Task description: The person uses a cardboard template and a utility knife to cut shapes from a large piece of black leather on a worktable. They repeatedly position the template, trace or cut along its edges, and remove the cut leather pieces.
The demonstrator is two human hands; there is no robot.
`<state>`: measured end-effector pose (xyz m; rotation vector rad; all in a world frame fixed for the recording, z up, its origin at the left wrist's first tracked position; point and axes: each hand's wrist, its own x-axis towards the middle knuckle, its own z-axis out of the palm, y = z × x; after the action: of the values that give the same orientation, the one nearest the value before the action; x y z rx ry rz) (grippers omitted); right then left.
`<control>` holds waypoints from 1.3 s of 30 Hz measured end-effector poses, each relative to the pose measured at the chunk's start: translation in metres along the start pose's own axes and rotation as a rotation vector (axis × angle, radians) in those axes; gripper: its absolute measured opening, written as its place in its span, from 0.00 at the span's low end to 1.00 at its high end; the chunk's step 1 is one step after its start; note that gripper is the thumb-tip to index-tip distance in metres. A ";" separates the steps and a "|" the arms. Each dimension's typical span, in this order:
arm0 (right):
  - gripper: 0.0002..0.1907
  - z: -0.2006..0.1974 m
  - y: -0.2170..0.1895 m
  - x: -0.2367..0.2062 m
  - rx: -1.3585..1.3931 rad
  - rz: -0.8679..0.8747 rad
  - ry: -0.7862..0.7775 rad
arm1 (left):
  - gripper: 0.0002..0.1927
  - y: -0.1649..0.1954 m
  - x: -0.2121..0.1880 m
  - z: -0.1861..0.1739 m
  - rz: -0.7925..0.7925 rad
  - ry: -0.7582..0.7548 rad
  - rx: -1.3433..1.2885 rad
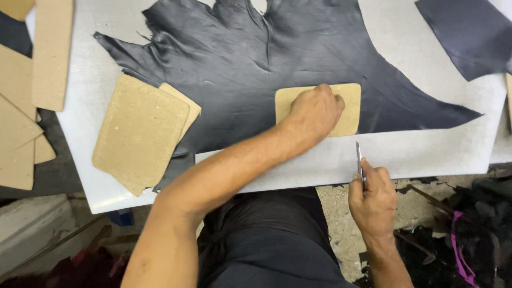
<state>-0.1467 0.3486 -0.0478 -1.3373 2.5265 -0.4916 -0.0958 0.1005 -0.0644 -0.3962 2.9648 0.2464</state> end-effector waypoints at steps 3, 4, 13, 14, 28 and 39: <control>0.16 0.023 -0.042 0.014 0.259 0.046 -0.040 | 0.11 -0.055 0.030 0.006 0.261 -0.110 -0.146; 0.17 0.038 -0.062 0.024 0.385 0.049 -0.073 | 0.11 -0.066 0.037 0.008 0.215 -0.175 -0.190; 0.18 0.102 -0.131 0.100 0.354 0.038 0.003 | 0.26 -0.082 0.050 0.005 0.230 -0.336 -0.215; 0.18 0.101 -0.132 0.102 0.313 0.019 -0.004 | 0.25 -0.082 0.050 0.007 0.250 -0.289 -0.192; 0.19 0.028 -0.064 0.018 0.285 0.197 -0.415 | 0.32 -0.041 -0.001 0.000 -0.007 -0.144 -0.092; 0.20 0.024 0.012 0.161 0.189 0.102 0.082 | 0.55 -0.124 -0.103 -0.038 -0.598 0.091 -0.129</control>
<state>-0.2359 0.2168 -0.0828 -1.1366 2.5236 -0.7561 0.0320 0.0014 -0.0281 -1.2990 2.7535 0.3492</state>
